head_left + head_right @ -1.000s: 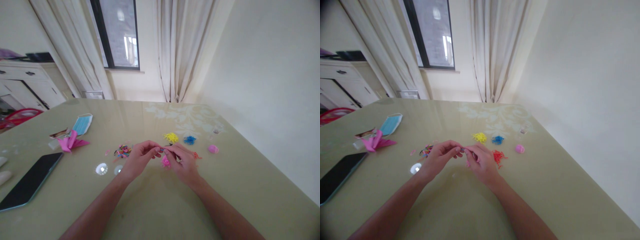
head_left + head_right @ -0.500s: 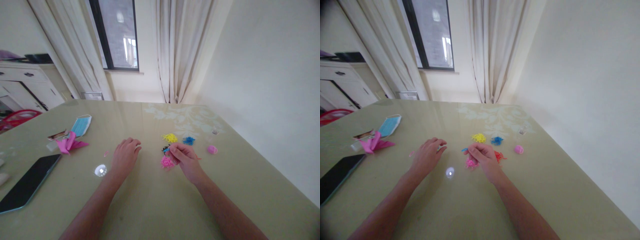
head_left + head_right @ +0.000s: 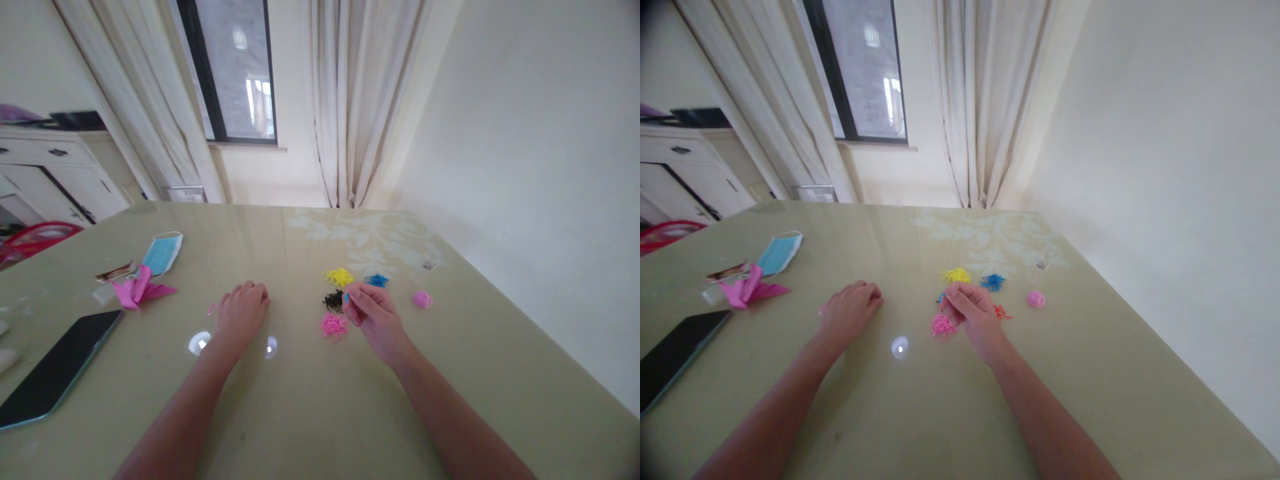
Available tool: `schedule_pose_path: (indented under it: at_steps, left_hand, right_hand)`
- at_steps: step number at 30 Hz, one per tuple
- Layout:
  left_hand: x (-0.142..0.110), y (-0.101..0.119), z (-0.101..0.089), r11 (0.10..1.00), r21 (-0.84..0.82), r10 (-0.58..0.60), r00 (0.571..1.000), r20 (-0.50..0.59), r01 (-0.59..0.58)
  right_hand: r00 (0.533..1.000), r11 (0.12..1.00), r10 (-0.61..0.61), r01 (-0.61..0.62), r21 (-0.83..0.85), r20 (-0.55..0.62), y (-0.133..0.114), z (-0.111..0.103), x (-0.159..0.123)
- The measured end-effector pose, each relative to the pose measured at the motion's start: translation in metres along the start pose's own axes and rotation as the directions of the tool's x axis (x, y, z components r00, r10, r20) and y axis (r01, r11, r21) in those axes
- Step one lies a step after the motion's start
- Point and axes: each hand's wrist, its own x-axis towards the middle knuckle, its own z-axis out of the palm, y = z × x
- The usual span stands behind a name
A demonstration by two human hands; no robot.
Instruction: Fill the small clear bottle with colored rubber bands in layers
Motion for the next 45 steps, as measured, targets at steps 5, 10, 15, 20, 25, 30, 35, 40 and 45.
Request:
schedule_pose_path:
  at_steps: [5, 10, 15, 20, 25, 30, 35, 40, 45]
  left_hand:
    - [0.001, -0.003, 0.003, 0.999, -0.036, 0.015, 0.999, -0.042, -0.016]
    - [0.003, -0.004, 0.005, 0.998, -0.059, 0.009, 0.995, -0.098, -0.015]
    - [0.005, -0.006, 0.002, 0.995, -0.095, -0.016, 0.992, -0.122, 0.004]
    - [0.006, -0.007, 0.0, 0.978, -0.206, -0.061, 0.987, -0.15, 0.029]
    - [0.009, -0.006, 0.001, 0.87, -0.489, -0.069, 0.969, -0.239, -0.058]
    - [0.011, -0.002, 0.0, 0.558, -0.818, -0.031, 0.981, -0.192, -0.142]
    - [0.004, 0.011, -0.011, 0.292, -0.934, 0.004, 0.977, -0.212, -0.204]
    - [-0.01, 0.031, -0.017, 0.167, -0.95, 0.065, 0.965, -0.255, -0.262]
    - [-0.022, 0.047, -0.012, 0.118, -0.953, 0.177, 0.95, -0.256, -0.278]
  right_hand:
    - [0.972, 0.99, -0.105, 0.082, -0.114, -0.208, -0.005, -0.026, 0.017]
    - [0.877, 0.888, -0.251, 0.041, -0.458, -0.409, -0.012, -0.07, 0.033]
    - [0.888, 0.466, -0.364, -0.088, -0.881, -0.281, -0.007, -0.101, 0.037]
    - [0.922, 0.236, -0.339, -0.112, -0.965, -0.189, 0.007, -0.109, 0.038]
    - [0.954, 0.094, -0.268, -0.113, -0.989, -0.135, 0.018, -0.11, 0.04]
    - [0.939, 0.154, -0.315, -0.091, -0.984, -0.136, 0.018, -0.109, 0.039]
    - [0.904, 0.296, -0.414, 0.021, -0.955, -0.108, 0.007, -0.088, 0.034]
    - [0.945, 0.567, -0.325, 0.166, -0.807, -0.034, 0.004, -0.033, 0.017]
    - [0.961, 0.682, -0.242, 0.268, -0.681, 0.137, 0.007, 0.01, -0.006]
